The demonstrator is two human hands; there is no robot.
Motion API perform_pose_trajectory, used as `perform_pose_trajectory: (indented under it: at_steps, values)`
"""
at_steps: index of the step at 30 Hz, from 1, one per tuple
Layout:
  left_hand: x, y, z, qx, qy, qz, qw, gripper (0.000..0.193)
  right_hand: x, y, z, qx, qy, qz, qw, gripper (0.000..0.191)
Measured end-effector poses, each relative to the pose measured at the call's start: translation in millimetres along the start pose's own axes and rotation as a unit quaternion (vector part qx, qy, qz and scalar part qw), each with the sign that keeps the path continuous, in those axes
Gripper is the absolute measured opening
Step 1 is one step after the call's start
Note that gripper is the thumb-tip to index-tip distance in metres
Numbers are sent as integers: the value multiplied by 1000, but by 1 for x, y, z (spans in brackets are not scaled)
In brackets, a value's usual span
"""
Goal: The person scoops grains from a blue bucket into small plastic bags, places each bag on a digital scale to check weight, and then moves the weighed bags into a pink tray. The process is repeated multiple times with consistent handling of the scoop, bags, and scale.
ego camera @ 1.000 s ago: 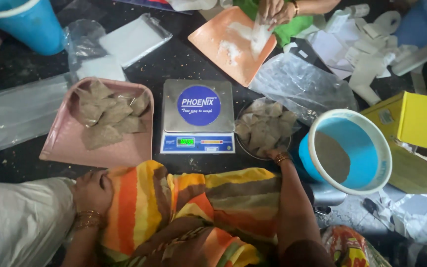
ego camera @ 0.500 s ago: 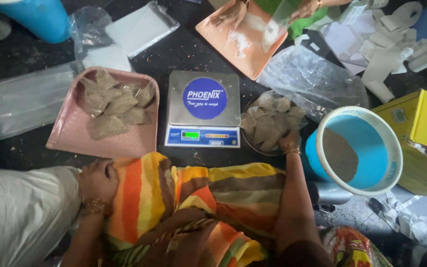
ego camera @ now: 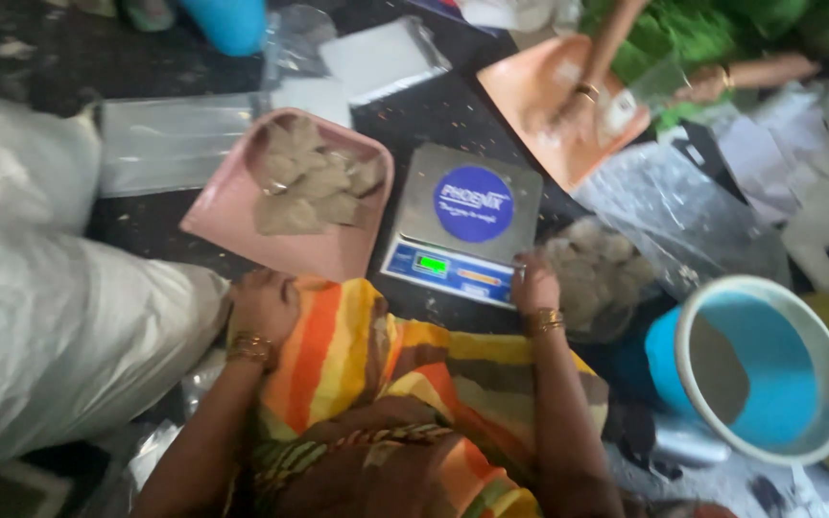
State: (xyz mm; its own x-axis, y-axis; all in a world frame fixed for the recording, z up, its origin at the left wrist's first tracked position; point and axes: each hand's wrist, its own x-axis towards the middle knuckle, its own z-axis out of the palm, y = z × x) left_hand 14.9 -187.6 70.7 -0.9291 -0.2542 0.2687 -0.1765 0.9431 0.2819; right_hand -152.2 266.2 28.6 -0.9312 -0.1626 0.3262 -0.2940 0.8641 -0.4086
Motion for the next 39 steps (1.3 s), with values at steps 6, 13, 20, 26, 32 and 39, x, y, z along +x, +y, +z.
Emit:
perform_pose_trajectory:
  at_steps: [6, 13, 20, 26, 32, 39]
  values:
    - [1, -7, -4, -37, -44, -22, 998, 26, 15, -27, 1, -240, -418, 80, 873, 38]
    - [3, -11, 8, -64, -17, -27, 997, 24, 26, -15, -6, -268, -314, 116, 903, 34]
    - [6, -17, 9, -50, -17, -18, 998, 23, 39, -28, 3, -259, -374, 158, 876, 34]
    - [6, -16, 16, -20, -12, -33, 999, 25, 45, -35, 9, -262, -391, 163, 867, 35]
    - [7, -17, 16, -4, -20, -26, 999, 25, 41, -24, 10, -259, -403, 171, 861, 36]
    - [8, -15, 13, -19, -23, -30, 999, 24, 35, -42, 0, -251, -417, 181, 854, 38]
